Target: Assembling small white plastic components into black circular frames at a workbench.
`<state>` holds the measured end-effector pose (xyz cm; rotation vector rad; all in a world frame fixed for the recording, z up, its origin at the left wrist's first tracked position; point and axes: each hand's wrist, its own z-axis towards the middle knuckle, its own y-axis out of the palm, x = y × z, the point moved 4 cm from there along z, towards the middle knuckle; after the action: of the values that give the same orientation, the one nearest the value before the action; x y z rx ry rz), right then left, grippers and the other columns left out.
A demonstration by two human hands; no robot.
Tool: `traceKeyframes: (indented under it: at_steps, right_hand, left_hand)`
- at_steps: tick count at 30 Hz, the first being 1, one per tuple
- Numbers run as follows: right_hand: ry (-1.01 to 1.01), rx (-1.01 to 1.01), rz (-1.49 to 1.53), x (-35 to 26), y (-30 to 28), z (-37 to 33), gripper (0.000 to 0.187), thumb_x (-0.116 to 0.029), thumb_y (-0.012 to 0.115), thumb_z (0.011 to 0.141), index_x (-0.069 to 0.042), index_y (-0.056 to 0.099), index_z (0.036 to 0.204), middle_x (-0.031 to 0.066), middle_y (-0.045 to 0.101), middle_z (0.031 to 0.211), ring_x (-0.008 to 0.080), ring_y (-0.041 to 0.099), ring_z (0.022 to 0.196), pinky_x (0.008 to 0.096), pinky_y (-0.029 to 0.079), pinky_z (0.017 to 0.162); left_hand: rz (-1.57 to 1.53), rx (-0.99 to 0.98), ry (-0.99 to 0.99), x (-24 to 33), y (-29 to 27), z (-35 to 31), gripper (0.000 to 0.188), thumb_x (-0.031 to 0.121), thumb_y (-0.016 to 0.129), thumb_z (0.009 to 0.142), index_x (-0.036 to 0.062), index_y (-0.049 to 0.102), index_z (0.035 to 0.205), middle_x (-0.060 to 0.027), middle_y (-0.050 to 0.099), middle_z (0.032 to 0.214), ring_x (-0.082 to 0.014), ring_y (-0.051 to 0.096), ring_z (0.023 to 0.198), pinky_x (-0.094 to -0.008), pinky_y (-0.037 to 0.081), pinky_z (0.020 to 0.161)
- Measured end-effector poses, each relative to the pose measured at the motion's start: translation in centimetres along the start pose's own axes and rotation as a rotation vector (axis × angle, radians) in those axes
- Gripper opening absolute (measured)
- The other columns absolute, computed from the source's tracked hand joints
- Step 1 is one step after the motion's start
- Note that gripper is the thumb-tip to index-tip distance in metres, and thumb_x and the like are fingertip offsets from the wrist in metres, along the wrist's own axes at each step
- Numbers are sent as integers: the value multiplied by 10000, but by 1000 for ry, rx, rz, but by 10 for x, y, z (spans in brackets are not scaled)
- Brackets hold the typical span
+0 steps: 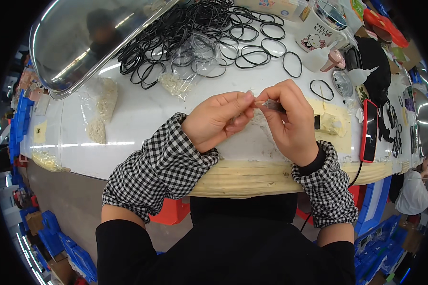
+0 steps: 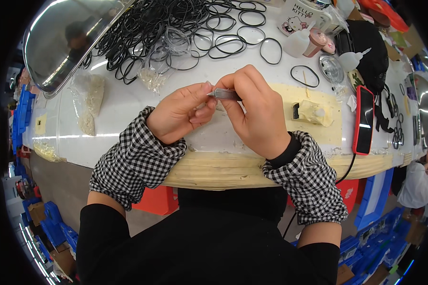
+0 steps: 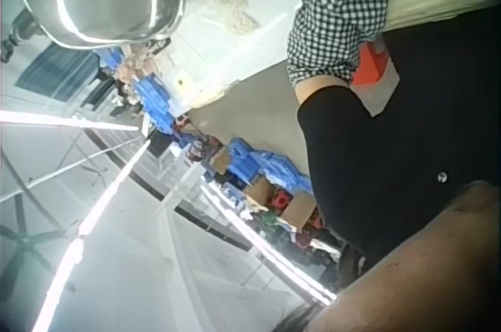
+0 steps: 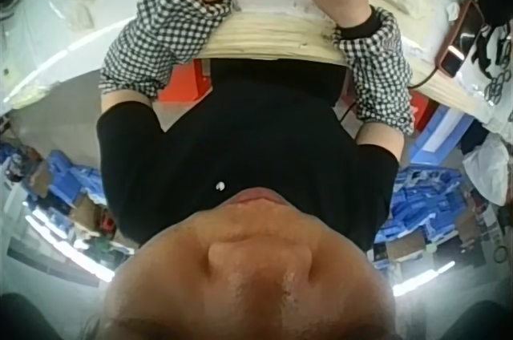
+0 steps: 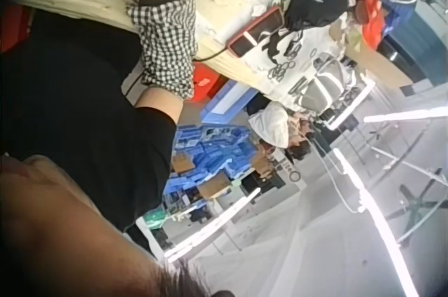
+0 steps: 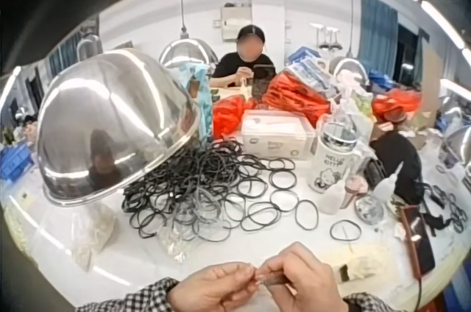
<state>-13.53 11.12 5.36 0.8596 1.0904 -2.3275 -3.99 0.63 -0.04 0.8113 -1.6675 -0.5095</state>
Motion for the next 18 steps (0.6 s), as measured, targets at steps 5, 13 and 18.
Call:
traceKeyframes:
  at_steps: [5,13,18]
  right_hand:
    - [19,24,69,-3,-1,-1,138,23,622,757,-14,546,865,74,520,778,181,556,624,267,440,514]
    - [98,-30,-85,-4,-4,0,237,-228,668,803,-28,543,780,53,531,643,159,491,525,269,386,465]
    - [85,-17,-162,0,0,-4,295,-282,658,809,-37,515,729,67,529,626,203,501,509,292,387,460]
  left_hand:
    - [-66,-118,-7,-1,4,1,199,197,481,950,8,539,944,7,497,765,-33,360,607,-152,323,530]
    - [-78,-86,110,1,5,0,164,182,459,957,38,535,954,30,476,752,-37,351,606,-155,314,537]
    - [-63,-107,131,-1,7,1,162,192,450,962,50,527,973,32,473,756,-40,355,615,-156,316,548]
